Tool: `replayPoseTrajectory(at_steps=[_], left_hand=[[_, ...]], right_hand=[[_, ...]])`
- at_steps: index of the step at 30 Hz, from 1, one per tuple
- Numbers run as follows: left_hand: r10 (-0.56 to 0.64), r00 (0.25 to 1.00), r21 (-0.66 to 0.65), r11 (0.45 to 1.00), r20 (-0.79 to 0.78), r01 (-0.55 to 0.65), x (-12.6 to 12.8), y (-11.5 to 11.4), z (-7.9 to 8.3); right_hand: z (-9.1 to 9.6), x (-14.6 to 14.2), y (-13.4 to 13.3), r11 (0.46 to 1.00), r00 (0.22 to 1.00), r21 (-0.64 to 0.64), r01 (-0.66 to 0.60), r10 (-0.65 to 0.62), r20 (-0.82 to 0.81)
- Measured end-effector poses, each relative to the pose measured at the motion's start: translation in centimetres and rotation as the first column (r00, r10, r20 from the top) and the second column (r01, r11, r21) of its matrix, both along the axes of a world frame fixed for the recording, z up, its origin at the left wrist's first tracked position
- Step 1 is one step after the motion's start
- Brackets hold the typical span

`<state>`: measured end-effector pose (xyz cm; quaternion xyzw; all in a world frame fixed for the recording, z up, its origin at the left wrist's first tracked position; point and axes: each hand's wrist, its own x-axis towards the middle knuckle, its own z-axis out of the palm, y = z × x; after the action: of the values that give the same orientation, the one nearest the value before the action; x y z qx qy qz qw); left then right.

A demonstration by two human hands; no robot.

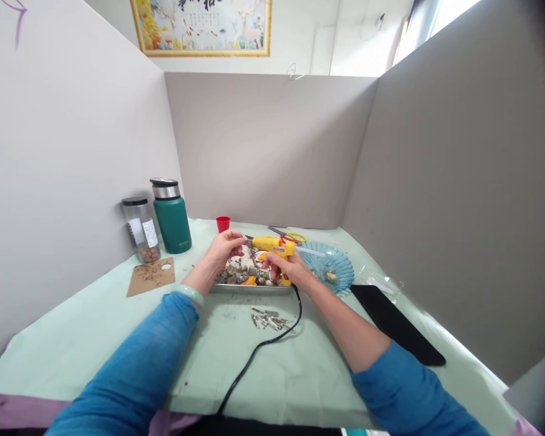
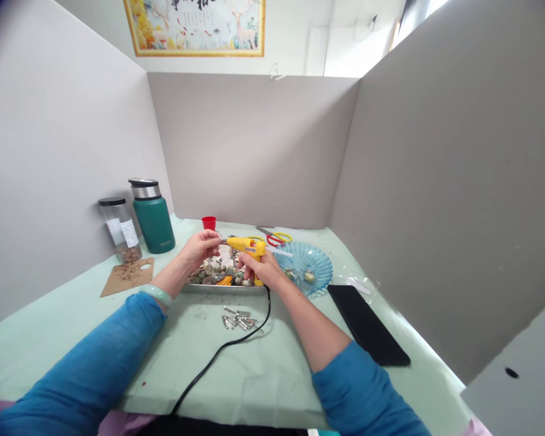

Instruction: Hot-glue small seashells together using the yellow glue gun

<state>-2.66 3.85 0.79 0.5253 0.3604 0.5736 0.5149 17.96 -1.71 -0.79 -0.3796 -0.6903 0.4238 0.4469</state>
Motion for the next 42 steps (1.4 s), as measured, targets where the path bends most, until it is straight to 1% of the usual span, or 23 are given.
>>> replayPoseTrajectory(at_steps=[4, 10, 18, 27, 33, 42], left_hand=[[-0.007, 1.000, -0.006, 1.000, 0.023, 0.007, -0.05, -0.02, 0.04], [-0.033, 0.999, 0.009, 0.999, -0.001, 0.033, -0.05, -0.13, 0.02], [-0.007, 0.999, -0.012, 1.000, 0.032, 0.007, 0.03, -0.23, 0.26], [-0.051, 0.998, 0.015, 0.999, -0.021, 0.052, -0.13, 0.11, -0.24], [0.019, 1.000, -0.049, 0.999, -0.022, -0.020, 0.08, -0.03, -0.03], [-0.025, 1.000, -0.020, 0.999, 0.010, 0.026, 0.25, -0.24, 0.22]], right_hand=[[-0.07, 0.00, 0.08, 1.000, 1.000, -0.003, -0.004, 0.004, -0.009], [0.01, -0.01, 0.00, 1.000, 1.000, -0.011, 0.000, 0.000, -0.008], [-0.15, 0.05, 0.17, 1.000, 1.000, -0.003, -0.002, 0.002, -0.009], [-0.47, 0.22, 0.42, 1.000, 1.000, 0.005, -0.021, 0.021, -0.019], [-0.28, 0.25, 0.18, 1.000, 1.000, 0.012, -0.017, 0.017, -0.003], [-0.10, 0.03, 0.08, 1.000, 1.000, 0.004, -0.016, 0.016, -0.013]])
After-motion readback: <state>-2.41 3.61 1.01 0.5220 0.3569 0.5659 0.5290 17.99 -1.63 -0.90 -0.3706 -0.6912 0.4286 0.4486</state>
